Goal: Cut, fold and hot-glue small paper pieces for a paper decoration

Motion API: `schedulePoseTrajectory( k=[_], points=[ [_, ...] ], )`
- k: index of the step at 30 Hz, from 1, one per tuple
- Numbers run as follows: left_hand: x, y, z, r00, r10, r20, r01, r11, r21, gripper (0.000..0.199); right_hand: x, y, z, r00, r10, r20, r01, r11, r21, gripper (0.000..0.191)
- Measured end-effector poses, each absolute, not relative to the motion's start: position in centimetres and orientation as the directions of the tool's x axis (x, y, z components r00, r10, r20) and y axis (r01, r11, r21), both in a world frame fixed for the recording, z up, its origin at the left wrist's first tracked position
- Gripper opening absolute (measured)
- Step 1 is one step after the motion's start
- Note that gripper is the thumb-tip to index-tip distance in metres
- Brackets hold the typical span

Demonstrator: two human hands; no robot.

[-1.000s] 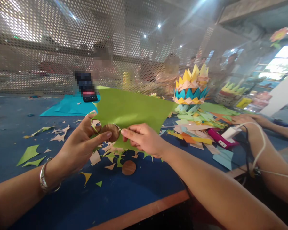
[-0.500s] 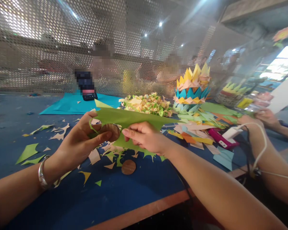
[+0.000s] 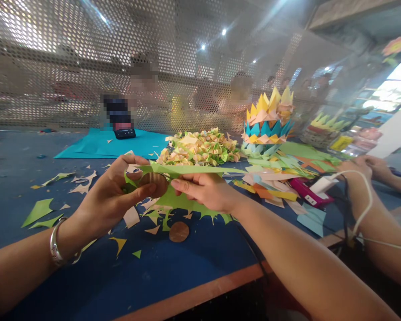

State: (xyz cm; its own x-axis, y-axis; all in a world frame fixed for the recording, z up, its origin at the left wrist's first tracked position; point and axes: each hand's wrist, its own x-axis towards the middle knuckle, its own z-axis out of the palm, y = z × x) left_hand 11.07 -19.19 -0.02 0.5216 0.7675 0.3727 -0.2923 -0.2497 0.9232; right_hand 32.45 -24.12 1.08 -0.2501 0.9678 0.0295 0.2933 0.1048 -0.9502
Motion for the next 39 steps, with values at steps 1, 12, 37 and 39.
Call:
schedulePoseTrajectory(
  k=[1,12,37,39],
  points=[
    [11.0,-19.2,0.1,0.518,0.772,0.368,-0.281,-0.253,0.926,0.043,32.5,-24.1,1.0,-0.243,0.970,0.032,0.303,0.107,-0.947,0.036],
    [10.9,-18.8,-0.4,0.546,0.760,0.352,-0.185,-0.300,0.936,0.044,32.9,-24.0,1.7,-0.300,0.952,0.058,0.399,0.181,-0.899,0.041],
    [12.0,-19.8,-0.9,0.498,0.856,0.137,-0.361,0.061,0.931,0.042,30.3,-24.0,0.7,-0.139,0.946,0.293,0.232,0.319,-0.919,0.035],
    [12.2,-20.0,-1.0,0.512,0.856,0.068,-0.370,0.148,0.917,0.032,30.2,-24.0,0.7,-0.144,0.939,0.312,0.216,0.338,-0.916,0.036]
  ],
)
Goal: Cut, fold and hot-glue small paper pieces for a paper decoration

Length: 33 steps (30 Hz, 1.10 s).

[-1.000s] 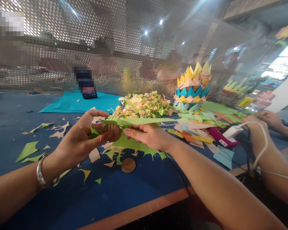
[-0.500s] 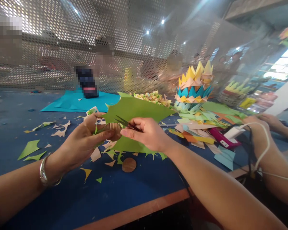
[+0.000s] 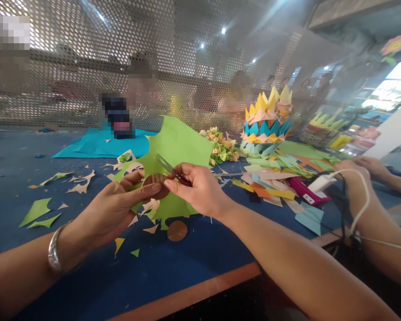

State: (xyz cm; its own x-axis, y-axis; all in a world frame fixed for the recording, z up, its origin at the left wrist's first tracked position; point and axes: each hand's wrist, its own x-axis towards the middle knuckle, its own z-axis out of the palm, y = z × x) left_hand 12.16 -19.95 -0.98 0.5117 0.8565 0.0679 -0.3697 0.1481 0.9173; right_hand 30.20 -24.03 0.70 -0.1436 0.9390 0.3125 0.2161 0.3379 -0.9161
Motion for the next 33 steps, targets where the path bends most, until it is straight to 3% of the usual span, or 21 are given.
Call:
schedulePoseTrajectory(
  k=[10,16,22,33],
  points=[
    [11.4,-19.5,-0.3,0.431,0.902,0.026,-0.266,0.099,0.959,0.019,31.3,-23.8,0.1,-0.203,0.934,0.295,0.184,0.332,-0.925,0.037],
    [11.3,-19.1,-0.2,0.394,0.913,0.111,-0.265,-0.003,0.964,0.014,31.6,-23.9,0.4,-0.224,0.964,0.142,0.251,0.197,-0.948,0.048],
    [11.3,-19.2,-0.4,0.468,0.871,0.153,-0.228,-0.049,0.973,0.015,31.4,-24.0,0.7,-0.230,0.971,0.062,0.237,0.117,-0.964,0.053],
    [11.4,-19.5,-0.6,0.526,0.841,0.124,-0.185,-0.028,0.982,0.015,31.4,-24.0,0.5,-0.277,0.956,0.098,0.204,0.159,-0.966,0.050]
  ],
)
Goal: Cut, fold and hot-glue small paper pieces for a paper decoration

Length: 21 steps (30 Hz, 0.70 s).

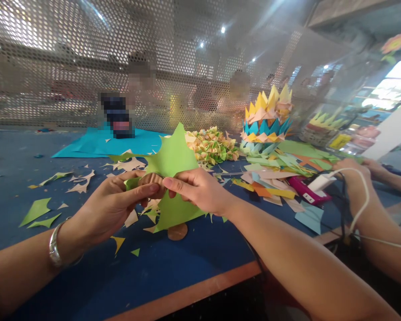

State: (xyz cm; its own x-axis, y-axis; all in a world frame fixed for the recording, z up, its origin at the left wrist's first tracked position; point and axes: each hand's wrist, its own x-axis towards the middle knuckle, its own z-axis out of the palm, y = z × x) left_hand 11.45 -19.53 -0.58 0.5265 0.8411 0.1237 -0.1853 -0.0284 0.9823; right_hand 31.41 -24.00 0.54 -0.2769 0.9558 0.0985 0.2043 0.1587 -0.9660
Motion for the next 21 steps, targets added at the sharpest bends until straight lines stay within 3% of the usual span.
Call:
schedulePoseTrajectory(
  k=[21],
  points=[
    [11.08,-19.44,-0.59,0.598,0.792,0.123,-0.163,-0.031,0.986,0.011,31.85,-24.16,0.93,-0.324,0.926,0.195,0.280,0.291,-0.915,0.043]
  ],
)
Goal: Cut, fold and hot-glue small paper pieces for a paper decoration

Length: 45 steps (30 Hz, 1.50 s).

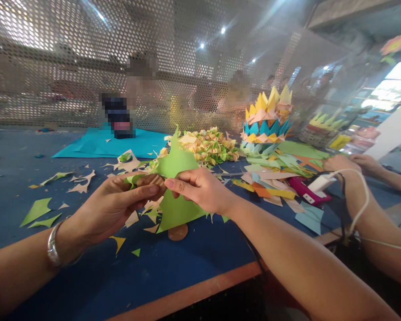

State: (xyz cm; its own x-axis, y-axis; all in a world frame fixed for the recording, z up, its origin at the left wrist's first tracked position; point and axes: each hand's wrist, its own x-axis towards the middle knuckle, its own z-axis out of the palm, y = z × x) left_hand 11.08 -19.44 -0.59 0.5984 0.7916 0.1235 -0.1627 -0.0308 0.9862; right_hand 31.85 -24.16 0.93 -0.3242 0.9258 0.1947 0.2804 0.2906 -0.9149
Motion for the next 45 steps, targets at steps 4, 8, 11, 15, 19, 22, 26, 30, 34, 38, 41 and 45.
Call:
schedulePoseTrajectory(
  k=[4,8,11,15,19,22,26,30,34,38,41,45],
  points=[
    [10.95,-19.22,-0.45,0.604,0.792,0.087,-0.131,-0.008,0.991,0.019,31.97,-24.18,1.10,-0.328,0.924,0.198,0.321,0.306,-0.896,0.043],
    [10.89,-19.03,-0.46,0.584,0.810,0.048,-0.115,0.023,0.993,0.020,32.09,-24.15,1.15,-0.321,0.924,0.208,0.376,0.326,-0.868,0.044],
    [10.83,-18.95,-0.46,0.604,0.795,0.055,-0.116,0.019,0.993,0.024,32.17,-24.09,1.13,-0.332,0.918,0.216,0.397,0.344,-0.851,0.048],
    [10.79,-18.92,-0.41,0.613,0.788,0.057,-0.110,0.013,0.994,0.026,32.24,-24.00,1.13,-0.333,0.915,0.227,0.408,0.356,-0.840,0.049],
    [10.80,-18.82,-0.49,0.612,0.786,0.083,-0.118,-0.014,0.993,0.022,32.33,-23.93,1.06,-0.322,0.919,0.226,0.425,0.354,-0.833,0.047],
    [10.82,-18.73,-0.54,0.603,0.791,0.105,-0.127,-0.035,0.991,0.018,32.37,-23.92,0.98,-0.320,0.922,0.218,0.432,0.346,-0.833,0.047],
    [10.90,-18.84,-0.33,0.624,0.775,0.103,-0.142,-0.017,0.990,0.012,32.40,-23.96,0.97,-0.317,0.922,0.220,0.461,0.353,-0.814,0.048],
    [11.06,-18.99,-0.12,0.634,0.766,0.106,-0.172,0.006,0.985,0.009,32.43,-23.93,1.07,-0.313,0.926,0.212,0.498,0.350,-0.794,0.048],
    [11.11,-18.91,-0.12,0.643,0.760,0.097,-0.180,0.027,0.983,0.011,32.40,-23.91,1.19,-0.318,0.926,0.204,0.531,0.352,-0.771,0.048],
    [11.05,-18.80,-0.15,0.661,0.746,0.077,-0.161,0.041,0.986,0.005,32.37,-23.91,1.29,-0.319,0.920,0.228,0.572,0.378,-0.728,0.050],
    [11.02,-18.83,-0.14,0.650,0.759,0.044,-0.157,0.078,0.985,0.010,32.43,-23.91,1.30,-0.322,0.913,0.251,0.598,0.401,-0.694,0.050],
    [10.99,-18.98,0.02,0.635,0.772,0.006,-0.144,0.110,0.983,0.010,32.54,-23.87,1.16,-0.323,0.911,0.257,0.598,0.407,-0.691,0.049]
  ],
)
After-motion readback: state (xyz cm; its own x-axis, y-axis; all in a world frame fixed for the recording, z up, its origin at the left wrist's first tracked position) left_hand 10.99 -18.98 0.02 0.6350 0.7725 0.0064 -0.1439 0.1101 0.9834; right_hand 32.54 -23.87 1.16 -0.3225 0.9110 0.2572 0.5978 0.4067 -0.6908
